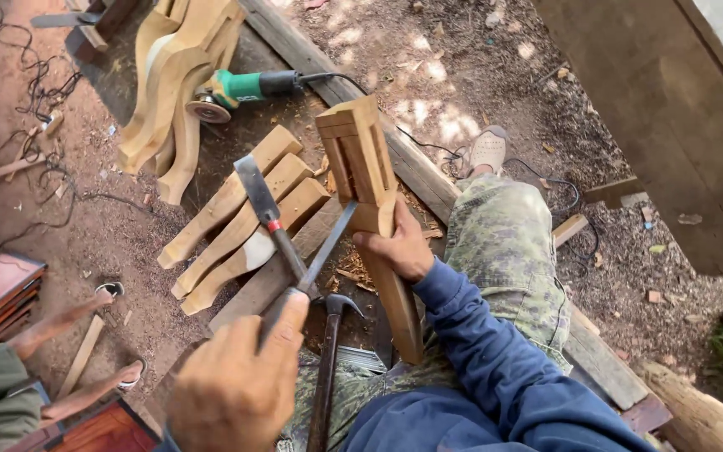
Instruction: Carving a mortise into a wooden furniture leg using a chisel and hammer.
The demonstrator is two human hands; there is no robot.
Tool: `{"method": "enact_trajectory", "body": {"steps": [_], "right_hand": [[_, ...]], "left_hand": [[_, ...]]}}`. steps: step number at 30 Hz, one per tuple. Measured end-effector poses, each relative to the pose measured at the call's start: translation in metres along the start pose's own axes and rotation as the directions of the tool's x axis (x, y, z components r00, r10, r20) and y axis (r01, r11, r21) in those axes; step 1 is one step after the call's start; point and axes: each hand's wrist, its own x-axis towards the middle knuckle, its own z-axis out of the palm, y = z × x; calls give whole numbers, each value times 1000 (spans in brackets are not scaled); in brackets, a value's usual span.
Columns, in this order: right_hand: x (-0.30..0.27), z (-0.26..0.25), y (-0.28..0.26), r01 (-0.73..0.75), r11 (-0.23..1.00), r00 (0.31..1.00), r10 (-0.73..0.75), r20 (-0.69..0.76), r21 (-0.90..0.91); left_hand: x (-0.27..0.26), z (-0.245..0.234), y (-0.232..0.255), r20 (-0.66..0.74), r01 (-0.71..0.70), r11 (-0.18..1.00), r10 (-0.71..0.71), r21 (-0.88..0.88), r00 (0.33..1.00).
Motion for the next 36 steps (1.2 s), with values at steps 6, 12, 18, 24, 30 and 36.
{"method": "enact_trajectory", "body": {"steps": [6,12,18,24,30,36], "right_hand": [[-4,3,0,68,998,985,-69,157,8],[-10,3,-1,-26,1000,986,23,163,15],[-1,-16,24,6,999,993,-11,113,43],[2,-14,45,-3,991,1000,2,4,134],[0,-12,35,23,998,997,-27,71,60],[-11,-2,16,-12,995,991,25,135,-96]], "left_hand": [[29,-41,-14,191,183,977,-161,-108,968],[49,-42,3,226,137,989,-120,-60,967],[40,5,38,99,114,992,-120,60,988],[6,60,51,-190,72,980,-36,188,981],[28,-10,9,155,325,880,-288,-345,945],[51,-34,-35,250,323,844,-233,-427,940]]}}
